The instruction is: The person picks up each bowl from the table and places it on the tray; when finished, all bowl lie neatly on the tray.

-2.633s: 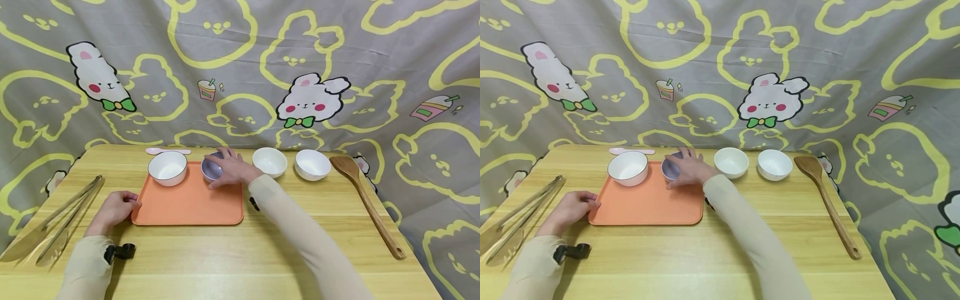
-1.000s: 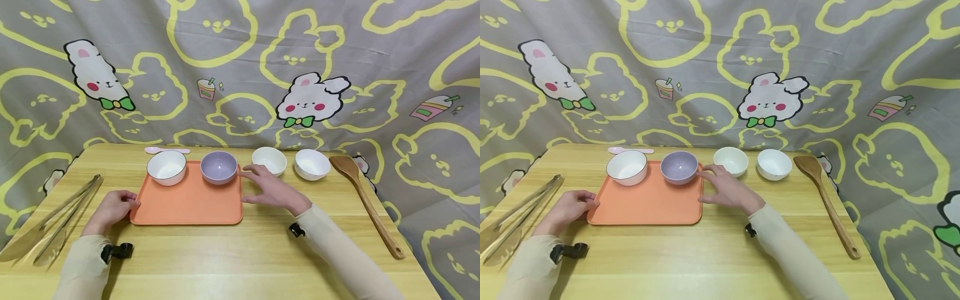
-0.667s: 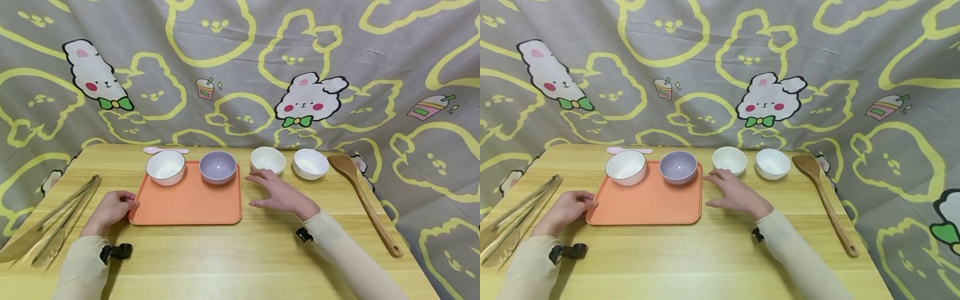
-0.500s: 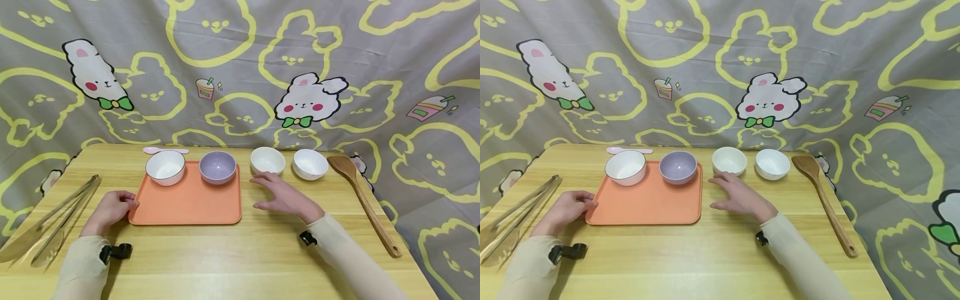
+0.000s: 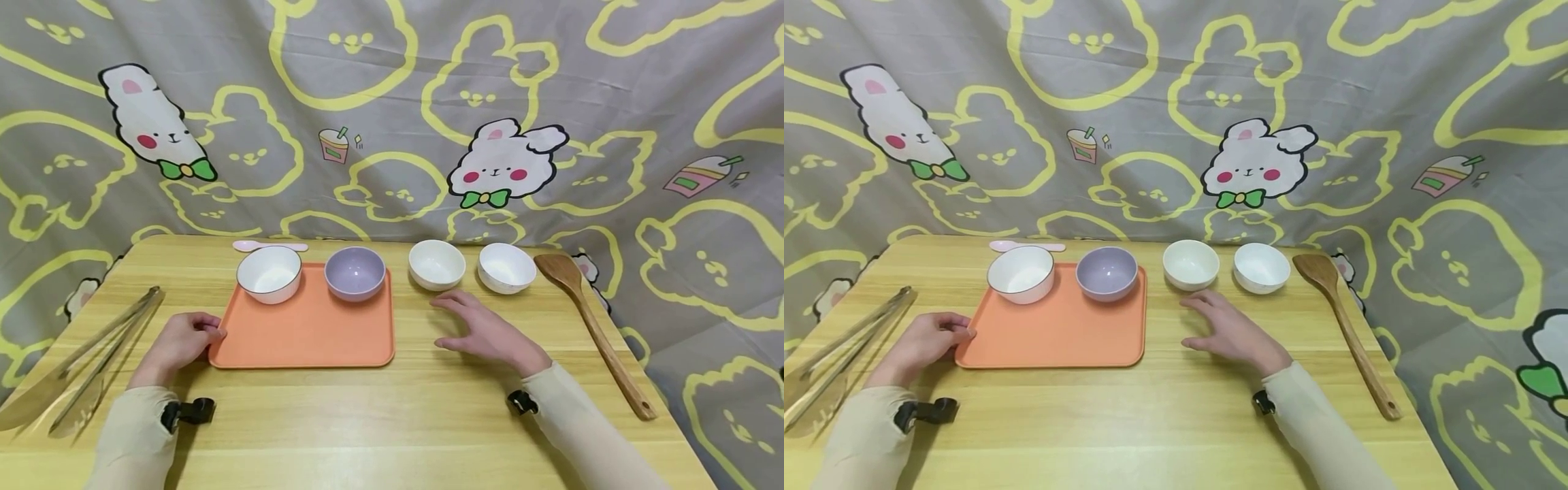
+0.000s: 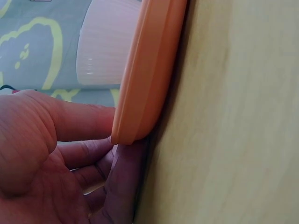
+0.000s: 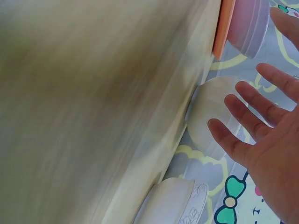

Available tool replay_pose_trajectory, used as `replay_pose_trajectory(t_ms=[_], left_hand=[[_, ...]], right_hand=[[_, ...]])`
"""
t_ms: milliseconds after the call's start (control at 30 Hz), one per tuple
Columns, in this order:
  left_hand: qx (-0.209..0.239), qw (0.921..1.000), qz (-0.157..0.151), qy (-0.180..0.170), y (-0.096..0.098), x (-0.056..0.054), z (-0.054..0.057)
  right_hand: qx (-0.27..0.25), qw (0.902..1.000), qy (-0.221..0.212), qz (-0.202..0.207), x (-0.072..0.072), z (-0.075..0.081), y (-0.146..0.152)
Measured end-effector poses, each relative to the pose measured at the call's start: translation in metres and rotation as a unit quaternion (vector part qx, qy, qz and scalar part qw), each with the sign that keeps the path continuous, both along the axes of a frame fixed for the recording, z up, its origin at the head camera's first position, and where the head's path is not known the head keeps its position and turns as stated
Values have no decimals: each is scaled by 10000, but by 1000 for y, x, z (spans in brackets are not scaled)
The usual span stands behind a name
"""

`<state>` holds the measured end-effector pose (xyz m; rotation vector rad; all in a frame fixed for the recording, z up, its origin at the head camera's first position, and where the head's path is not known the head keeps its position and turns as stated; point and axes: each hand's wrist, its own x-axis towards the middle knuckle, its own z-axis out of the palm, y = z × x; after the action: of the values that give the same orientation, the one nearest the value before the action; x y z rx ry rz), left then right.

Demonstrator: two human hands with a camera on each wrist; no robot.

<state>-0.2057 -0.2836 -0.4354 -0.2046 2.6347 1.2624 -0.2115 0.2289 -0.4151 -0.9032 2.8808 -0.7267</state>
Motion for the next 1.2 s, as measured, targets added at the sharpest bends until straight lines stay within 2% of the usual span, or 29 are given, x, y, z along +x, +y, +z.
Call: replay_pose_trajectory(t_ms=[267, 667, 1000, 1200], left_hand=[[50, 10000, 6, -15, 0, 0, 0], [153, 9999, -16, -1, 0, 0, -1], [63, 10000, -22, -5, -1, 0, -2], [87, 10000, -24, -37, -1, -1, -1]], right_hand=[[-75, 10000, -10, 24, 2, -4, 9], [-192, 9997, 70, -147, 5, -5, 21], [-141, 9994, -9, -331, 7, -6, 29], [-124, 9981, -127, -594, 8, -4, 39]])
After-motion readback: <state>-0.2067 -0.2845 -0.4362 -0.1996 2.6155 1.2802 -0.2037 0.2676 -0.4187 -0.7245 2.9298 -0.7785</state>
